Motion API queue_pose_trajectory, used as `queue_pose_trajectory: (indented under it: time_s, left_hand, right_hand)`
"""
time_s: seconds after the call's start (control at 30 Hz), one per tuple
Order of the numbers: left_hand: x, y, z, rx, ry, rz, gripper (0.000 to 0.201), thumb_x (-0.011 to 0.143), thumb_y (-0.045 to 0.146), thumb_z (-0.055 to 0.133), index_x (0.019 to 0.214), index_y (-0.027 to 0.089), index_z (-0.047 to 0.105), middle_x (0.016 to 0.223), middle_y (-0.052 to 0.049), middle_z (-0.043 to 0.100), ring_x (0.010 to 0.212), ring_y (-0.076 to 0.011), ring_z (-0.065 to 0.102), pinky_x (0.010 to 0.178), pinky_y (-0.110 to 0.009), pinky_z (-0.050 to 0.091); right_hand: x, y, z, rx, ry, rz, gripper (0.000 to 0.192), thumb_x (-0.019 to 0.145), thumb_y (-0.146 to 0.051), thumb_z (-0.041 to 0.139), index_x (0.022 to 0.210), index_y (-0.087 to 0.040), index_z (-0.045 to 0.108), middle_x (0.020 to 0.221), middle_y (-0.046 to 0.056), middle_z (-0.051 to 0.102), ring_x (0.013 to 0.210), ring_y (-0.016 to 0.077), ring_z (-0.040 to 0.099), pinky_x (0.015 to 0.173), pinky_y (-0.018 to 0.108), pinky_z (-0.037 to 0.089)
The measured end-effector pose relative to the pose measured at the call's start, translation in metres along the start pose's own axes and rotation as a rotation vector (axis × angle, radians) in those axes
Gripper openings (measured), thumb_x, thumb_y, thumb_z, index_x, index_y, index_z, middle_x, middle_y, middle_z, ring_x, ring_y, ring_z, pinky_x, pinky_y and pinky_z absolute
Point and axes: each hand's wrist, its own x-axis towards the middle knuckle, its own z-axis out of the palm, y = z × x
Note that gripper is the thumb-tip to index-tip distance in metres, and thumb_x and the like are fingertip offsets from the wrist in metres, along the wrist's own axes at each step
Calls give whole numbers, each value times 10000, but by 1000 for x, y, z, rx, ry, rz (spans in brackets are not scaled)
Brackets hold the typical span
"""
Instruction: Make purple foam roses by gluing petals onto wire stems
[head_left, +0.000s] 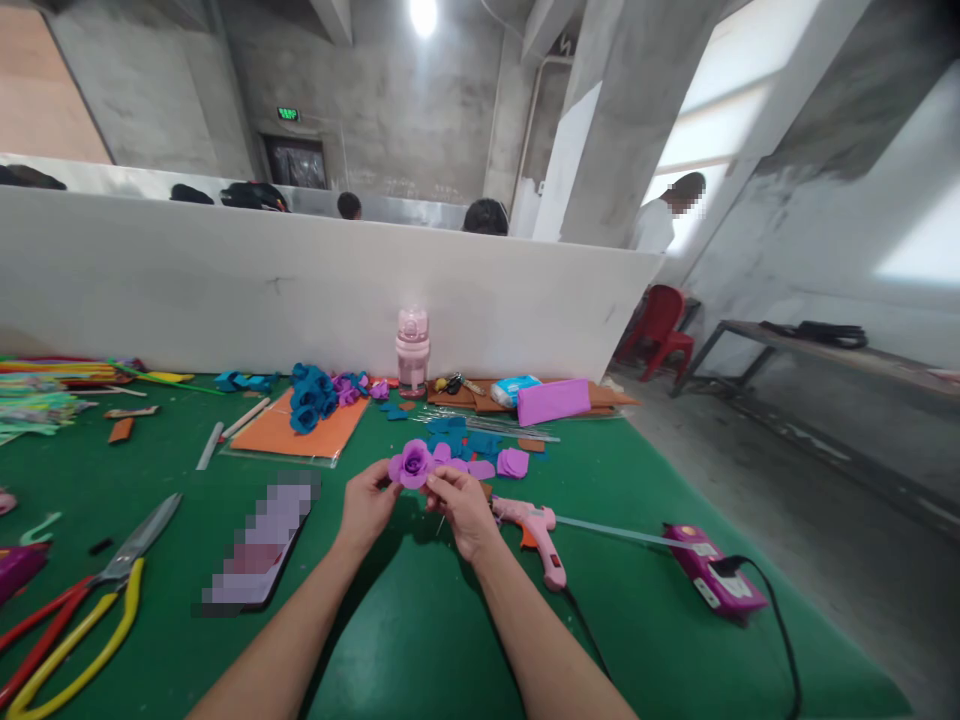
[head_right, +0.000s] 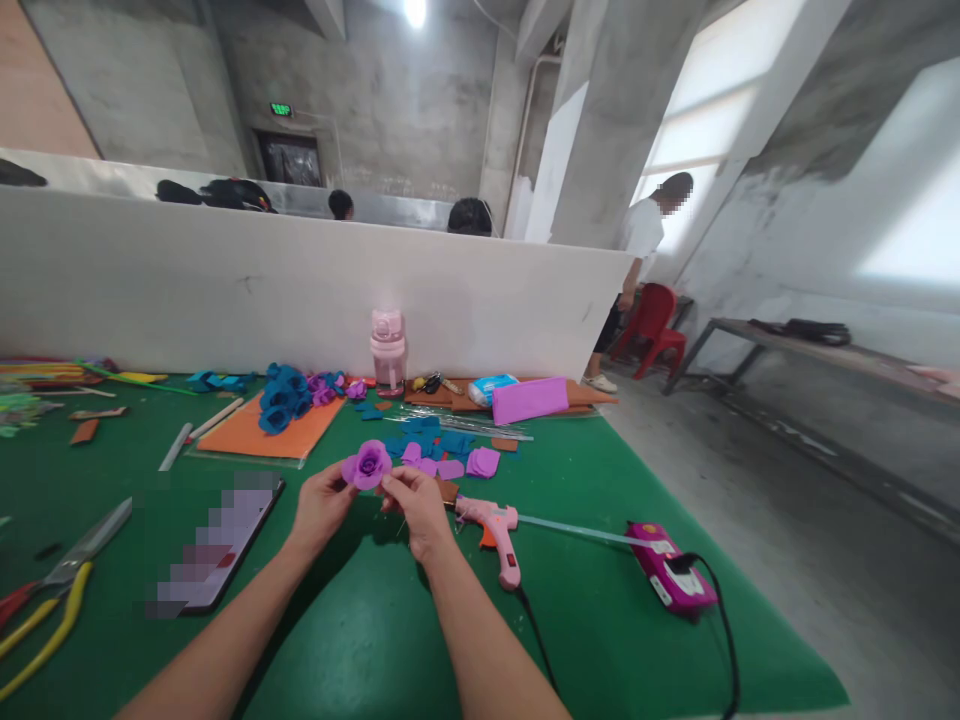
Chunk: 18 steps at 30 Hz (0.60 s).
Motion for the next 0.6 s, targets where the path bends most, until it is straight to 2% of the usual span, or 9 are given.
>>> queue_pose_trajectory:
  time_s: [0.17,0.3,0.43,0.5,0.6]
  left_hand:
    - [0,-3,1,-27,-10,-29,219,672,307,601,797,159,704,717,-2,684,681,-164,597,671,-260,469]
    - [1,-10,2,-58,33,-113,294,665,334,628,884,150,698,768,-7,694,707,-176,608,682,-264,469]
    - [3,-11,2,-104,82,-207,227,625,307,672,790,153,694,645,15,666,644,-167,602,649,-255,463]
    - [4,-6,2,-184,80,-258,219,614,300,688,779,156,683,628,15,662,628,-162,604,644,-256,465]
    - [3,3,1,-381,50,-346,217,610,321,709,711,143,636,600,3,646,553,-130,580,598,-248,465]
  right_hand:
    - [-2,-1,-1,164,-32,101,188,608,-310,730,668,-148,657,606,-2,617,463,59,468,488,192,413]
    - [-3,-10,-5,314,-89,135,211,641,-318,708,716,-122,680,596,3,607,479,63,484,498,197,433]
    - [1,-15,-13,494,-7,122,184,647,-317,707,670,-143,650,591,-18,585,478,54,470,504,194,425]
    - [5,-12,-16,452,77,84,177,647,-311,710,665,-152,634,581,-26,569,473,53,458,494,191,408]
    - [10,-4,-18,187,183,-17,218,678,-361,678,641,-158,606,552,-26,536,468,69,444,476,204,375]
